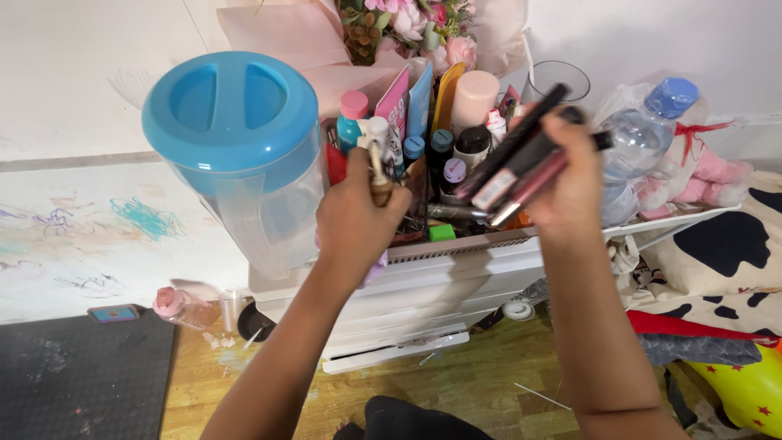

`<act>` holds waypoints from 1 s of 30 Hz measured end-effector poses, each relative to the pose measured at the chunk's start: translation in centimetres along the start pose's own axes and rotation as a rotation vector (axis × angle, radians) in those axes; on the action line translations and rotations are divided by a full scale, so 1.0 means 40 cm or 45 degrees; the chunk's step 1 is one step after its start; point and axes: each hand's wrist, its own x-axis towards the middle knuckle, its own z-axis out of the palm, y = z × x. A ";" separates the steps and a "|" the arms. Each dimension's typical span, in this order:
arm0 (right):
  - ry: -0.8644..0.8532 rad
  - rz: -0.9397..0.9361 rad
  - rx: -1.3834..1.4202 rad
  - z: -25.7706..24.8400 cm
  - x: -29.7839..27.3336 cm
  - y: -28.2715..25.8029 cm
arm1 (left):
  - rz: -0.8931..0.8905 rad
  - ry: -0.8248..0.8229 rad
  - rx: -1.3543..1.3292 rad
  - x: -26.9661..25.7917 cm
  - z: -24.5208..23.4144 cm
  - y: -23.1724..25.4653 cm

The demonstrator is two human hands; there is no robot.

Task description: The person removes items from various plastic bags and containers and organizes them into a white plastic tray and a set of white drawers.

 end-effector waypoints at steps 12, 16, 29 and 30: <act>-0.596 -0.266 -1.133 0.189 -0.050 0.343 | -0.009 0.364 -0.705 -0.243 -0.147 -0.005; -0.722 -0.619 -1.285 0.223 -0.088 0.393 | -0.052 0.379 -0.646 -0.262 -0.151 -0.030; -0.572 0.069 -0.722 0.236 -0.158 0.374 | -0.108 0.244 -0.816 -0.254 -0.129 -0.044; -0.584 -0.045 -0.716 0.228 -0.169 0.371 | -0.123 0.226 -0.823 -0.256 -0.126 -0.046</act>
